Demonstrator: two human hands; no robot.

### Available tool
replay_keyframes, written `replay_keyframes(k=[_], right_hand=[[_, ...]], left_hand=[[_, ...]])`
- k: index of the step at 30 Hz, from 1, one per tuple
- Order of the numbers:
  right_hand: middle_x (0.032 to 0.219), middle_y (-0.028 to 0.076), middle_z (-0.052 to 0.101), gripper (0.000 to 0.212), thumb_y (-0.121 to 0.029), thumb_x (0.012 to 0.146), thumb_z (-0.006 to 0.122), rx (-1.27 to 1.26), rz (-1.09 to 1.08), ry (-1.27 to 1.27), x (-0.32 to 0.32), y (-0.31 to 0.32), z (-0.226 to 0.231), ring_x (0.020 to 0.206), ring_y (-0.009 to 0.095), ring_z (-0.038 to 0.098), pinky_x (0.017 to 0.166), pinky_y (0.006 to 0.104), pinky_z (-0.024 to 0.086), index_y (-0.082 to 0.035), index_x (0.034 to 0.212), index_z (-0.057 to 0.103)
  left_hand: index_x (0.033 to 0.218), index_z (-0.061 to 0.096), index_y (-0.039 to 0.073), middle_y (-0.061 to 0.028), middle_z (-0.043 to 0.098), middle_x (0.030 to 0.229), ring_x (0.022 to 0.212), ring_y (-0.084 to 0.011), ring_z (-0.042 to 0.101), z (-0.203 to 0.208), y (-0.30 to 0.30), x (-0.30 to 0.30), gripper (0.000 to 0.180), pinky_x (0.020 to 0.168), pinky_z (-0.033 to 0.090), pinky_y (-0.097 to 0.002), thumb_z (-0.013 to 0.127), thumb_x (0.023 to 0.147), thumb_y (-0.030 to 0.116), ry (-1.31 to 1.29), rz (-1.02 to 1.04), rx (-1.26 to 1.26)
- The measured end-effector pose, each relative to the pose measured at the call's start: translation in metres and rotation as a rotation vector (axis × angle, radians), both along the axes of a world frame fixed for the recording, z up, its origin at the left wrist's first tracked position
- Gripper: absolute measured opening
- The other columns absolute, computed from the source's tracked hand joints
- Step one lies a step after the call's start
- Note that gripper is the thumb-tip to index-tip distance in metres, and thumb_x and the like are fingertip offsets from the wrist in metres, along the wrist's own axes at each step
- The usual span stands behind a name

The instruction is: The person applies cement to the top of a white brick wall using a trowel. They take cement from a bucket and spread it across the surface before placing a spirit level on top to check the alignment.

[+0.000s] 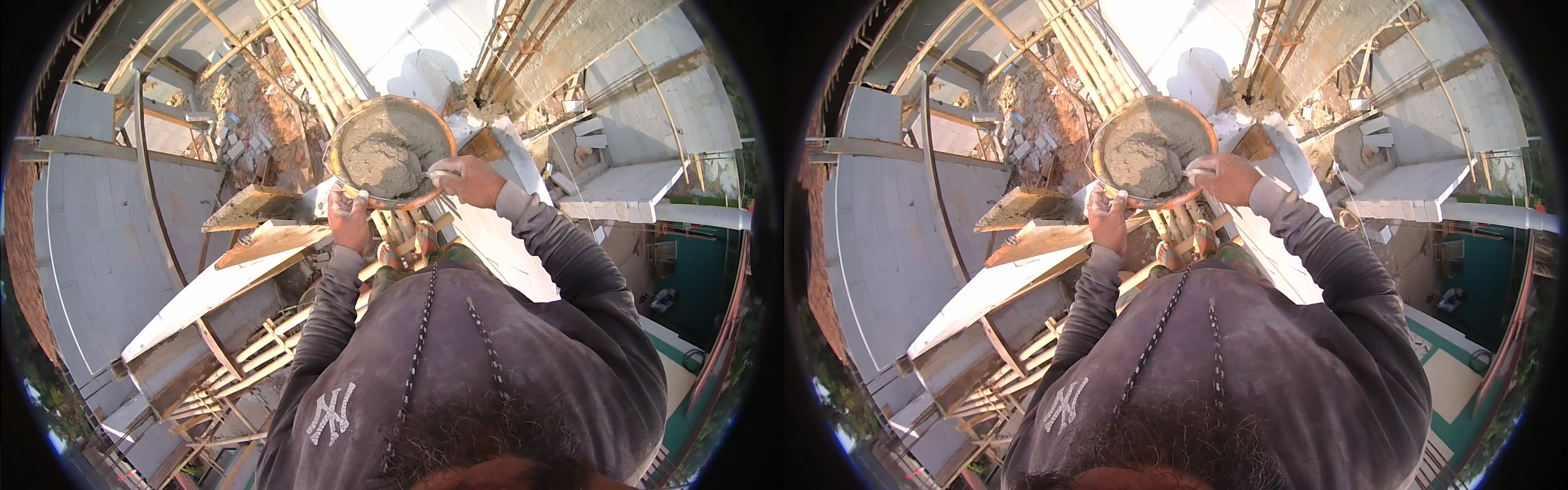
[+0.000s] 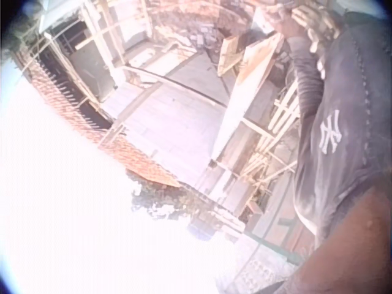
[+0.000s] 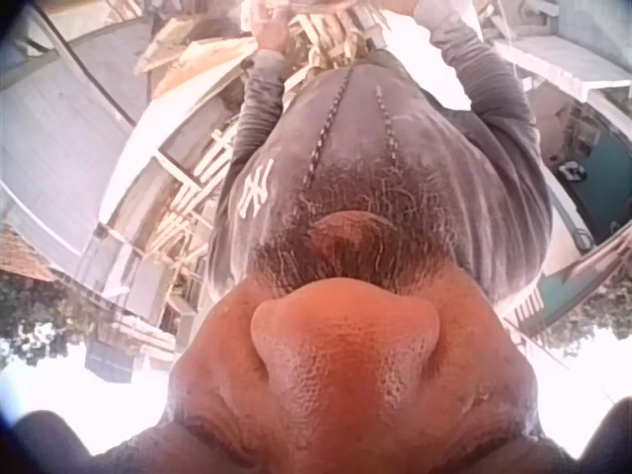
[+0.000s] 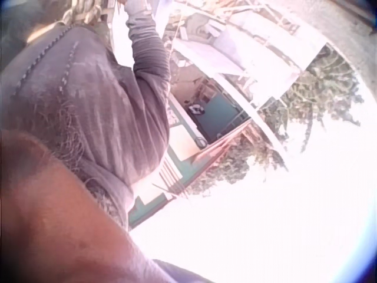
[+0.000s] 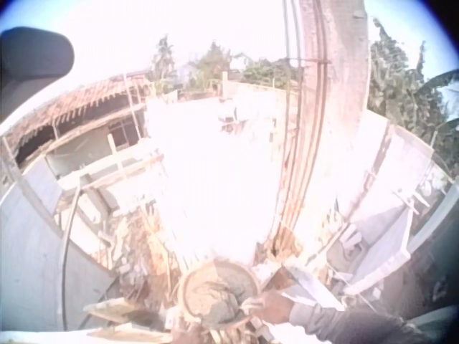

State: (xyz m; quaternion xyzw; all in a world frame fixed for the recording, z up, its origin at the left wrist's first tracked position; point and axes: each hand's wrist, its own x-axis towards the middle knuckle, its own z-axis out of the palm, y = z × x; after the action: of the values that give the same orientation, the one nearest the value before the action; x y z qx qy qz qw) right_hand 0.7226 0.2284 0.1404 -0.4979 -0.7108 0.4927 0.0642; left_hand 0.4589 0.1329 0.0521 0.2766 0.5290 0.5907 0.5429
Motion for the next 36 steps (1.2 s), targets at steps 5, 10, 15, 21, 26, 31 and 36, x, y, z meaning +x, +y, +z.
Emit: replay_keyframes(k=[5,10,15,21,26,31,36], right_hand=[[0.091,0.007,0.069,0.038,-0.028,0.096,0.066,-0.166,-0.075,0.224,0.018,0.005,0.033,0.075,0.013,0.065,0.067,0.03,0.052,-0.003,0.125,0.067],[0.095,0.005,0.067,0.043,-0.032,0.097,0.067,-0.352,-0.228,0.459,0.067,0.023,0.045,0.073,0.011,0.064,0.064,0.0278,0.054,-0.003,0.128,0.065],[0.088,0.011,0.073,0.041,-0.032,0.097,0.067,-0.439,-0.631,0.575,0.133,0.063,-0.028,0.062,0.014,0.067,0.055,0.0273,0.055,-0.003,0.127,0.065],[0.094,0.008,0.071,0.035,-0.03,0.1,0.063,-0.412,-0.805,0.607,0.129,0.067,-0.037,0.073,0.017,0.069,0.062,0.0299,0.058,-0.005,0.123,0.067],[0.091,0.009,0.073,0.049,-0.041,0.095,0.068,-0.181,-0.541,0.392,0.082,0.014,0.036,0.068,0.012,0.064,0.063,0.0274,0.052,-0.001,0.123,0.064],[0.107,0.022,0.068,0.037,-0.024,0.09,0.064,0.625,-0.069,-0.229,0.064,0.018,0.048,0.093,0.036,0.068,0.082,0.0455,0.054,-0.012,0.125,0.065],[0.102,0.023,0.07,0.03,-0.021,0.09,0.06,0.676,0.19,-0.657,0.002,0.059,0.067,0.099,0.036,0.069,0.086,0.0495,0.055,-0.008,0.115,0.068]], left_hand=[[0.124,0.052,0.009,-0.0025,0.066,0.095,0.085,-0.0152,0.069,-0.001,0.0,0.0,0.024,0.076,0.06,-0.0342,0.057,0.101,0.005,-0.006,0.039,-0.028],[0.133,0.049,0.009,-0.0023,0.065,0.096,0.086,-0.0148,0.067,0.005,-0.005,-0.002,0.032,0.08,0.059,-0.0347,0.056,0.102,0.006,0.011,-0.004,-0.1],[0.134,0.047,0.009,-0.0029,0.065,0.097,0.087,-0.0147,0.067,0.012,0.0,0.0,0.032,0.077,0.058,-0.0335,0.056,0.103,0.007,0.141,-0.037,-0.132],[0.134,0.044,0.004,-0.0056,0.066,0.097,0.084,-0.0159,0.068,0.026,0.001,0.007,0.033,0.073,0.058,-0.0313,0.056,0.103,0.007,0.122,-0.006,-0.177],[0.132,0.046,0.002,-0.0058,0.066,0.098,0.086,-0.0147,0.067,0.027,-0.001,0.004,0.032,0.077,0.058,-0.0308,0.057,0.103,0.007,0.057,-0.014,-0.152],[0.128,0.05,-0.002,-0.0043,0.065,0.093,0.081,-0.0117,0.065,-0.01,0.01,-0.001,0.028,0.077,0.055,-0.0278,0.056,0.101,0.002,0.09,-0.013,0.055],[0.128,0.051,-0.007,-0.0024,0.062,0.093,0.081,-0.0076,0.061,0.014,0.019,0.015,0.03,0.074,0.051,-0.0238,0.058,0.098,-0.004,0.196,-0.005,0.16]])
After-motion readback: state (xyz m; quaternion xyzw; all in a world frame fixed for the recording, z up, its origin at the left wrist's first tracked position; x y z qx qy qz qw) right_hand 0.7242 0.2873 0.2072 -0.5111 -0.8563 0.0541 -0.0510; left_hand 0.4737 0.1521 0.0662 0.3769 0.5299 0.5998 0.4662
